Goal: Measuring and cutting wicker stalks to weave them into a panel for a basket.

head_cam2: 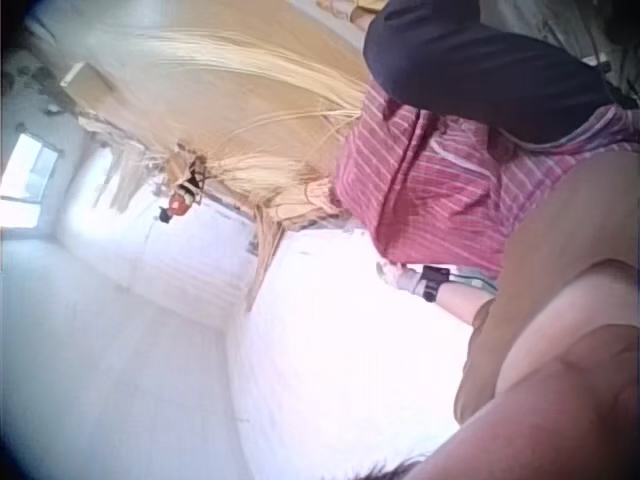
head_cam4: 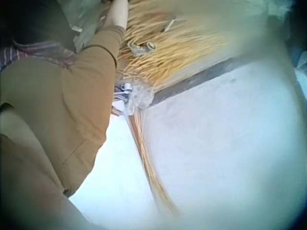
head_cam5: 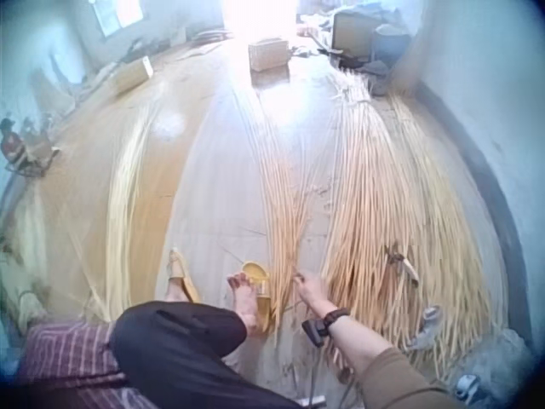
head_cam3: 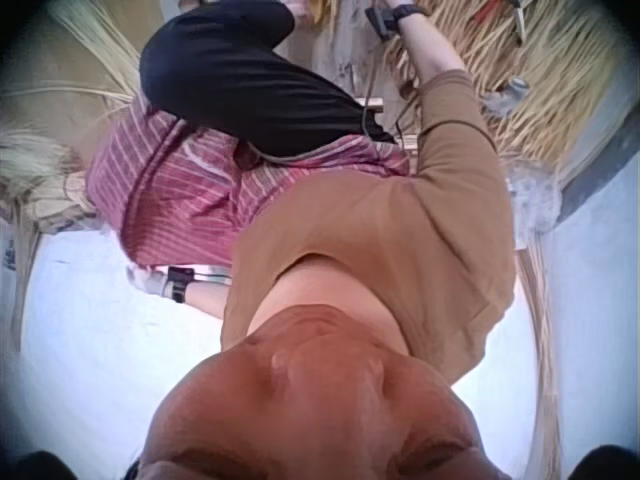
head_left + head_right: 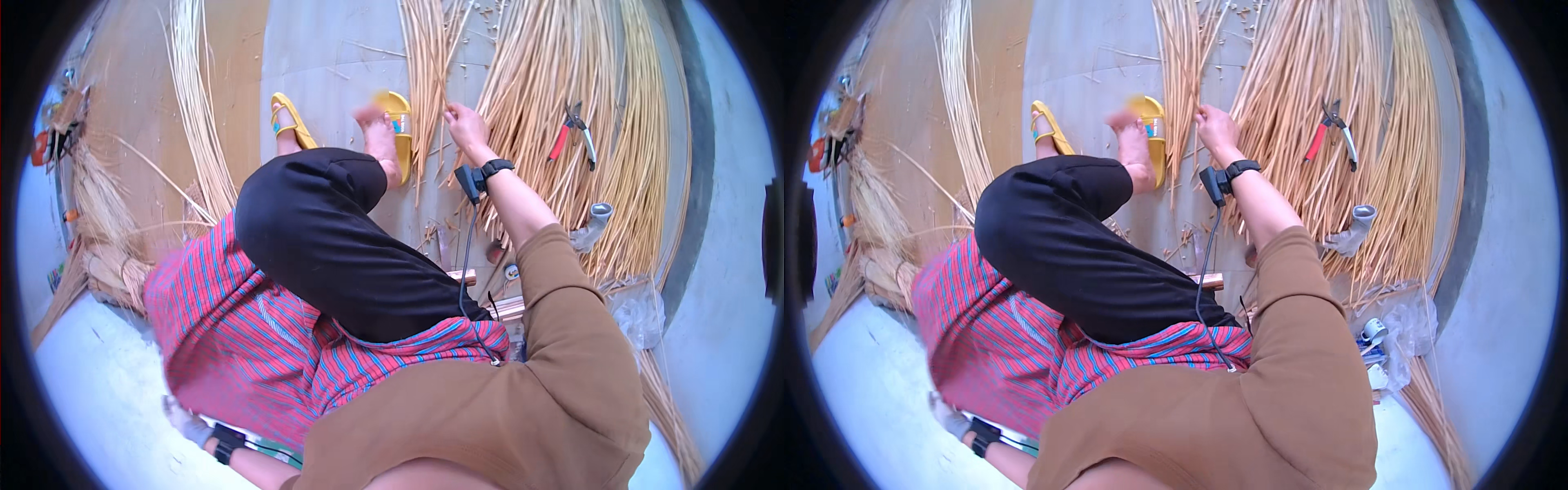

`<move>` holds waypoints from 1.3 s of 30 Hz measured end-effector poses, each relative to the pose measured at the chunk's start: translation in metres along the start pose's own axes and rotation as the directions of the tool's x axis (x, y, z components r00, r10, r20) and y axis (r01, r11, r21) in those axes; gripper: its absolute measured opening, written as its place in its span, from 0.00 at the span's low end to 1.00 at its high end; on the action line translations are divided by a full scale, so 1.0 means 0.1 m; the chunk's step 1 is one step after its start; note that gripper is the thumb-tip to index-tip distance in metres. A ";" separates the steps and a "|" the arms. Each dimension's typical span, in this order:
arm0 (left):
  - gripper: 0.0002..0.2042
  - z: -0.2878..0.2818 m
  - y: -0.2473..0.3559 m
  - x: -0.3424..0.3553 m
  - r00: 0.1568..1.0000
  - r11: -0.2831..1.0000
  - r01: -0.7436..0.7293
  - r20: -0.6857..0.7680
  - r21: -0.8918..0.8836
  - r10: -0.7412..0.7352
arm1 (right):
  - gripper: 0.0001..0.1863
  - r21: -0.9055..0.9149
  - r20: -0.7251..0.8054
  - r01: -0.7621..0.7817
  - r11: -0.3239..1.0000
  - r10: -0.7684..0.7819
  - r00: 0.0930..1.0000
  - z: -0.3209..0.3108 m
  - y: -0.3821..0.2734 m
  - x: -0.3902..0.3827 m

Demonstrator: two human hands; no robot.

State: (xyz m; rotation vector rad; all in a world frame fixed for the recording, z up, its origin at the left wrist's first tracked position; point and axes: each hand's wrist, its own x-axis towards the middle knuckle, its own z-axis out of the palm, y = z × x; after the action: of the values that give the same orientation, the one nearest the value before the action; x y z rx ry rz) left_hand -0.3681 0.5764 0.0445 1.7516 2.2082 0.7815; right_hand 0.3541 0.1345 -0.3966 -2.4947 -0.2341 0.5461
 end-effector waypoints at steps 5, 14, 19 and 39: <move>0.23 0.90 1.31 -1.19 0.869 0.852 -0.368 0.188 -0.372 0.458 | 0.10 0.552 -0.110 0.344 0.760 -0.342 0.933 -0.96 -0.70 -0.08; 0.31 2.11 3.57 -4.28 -0.453 0.716 0.010 0.636 -0.698 0.625 | 0.22 0.904 -0.163 0.401 0.148 -0.748 0.643 -2.81 -1.99 -1.12; 0.10 2.22 3.58 -4.55 -0.533 0.851 0.270 0.666 -0.450 0.521 | 0.27 0.824 0.006 0.330 0.459 -0.591 0.806 -2.71 -1.26 -1.05; 0.08 2.80 3.79 -3.93 0.169 0.593 0.583 0.797 -0.555 0.580 | 0.65 -0.226 -0.224 -0.595 0.771 0.553 0.802 -1.86 1.32 -0.56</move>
State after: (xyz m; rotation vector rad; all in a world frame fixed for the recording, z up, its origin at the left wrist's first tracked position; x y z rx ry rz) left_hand 0.1876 0.3353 -0.0499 1.0411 0.5849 0.2532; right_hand 0.3903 -0.0820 -0.3123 -2.8700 0.5824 0.5946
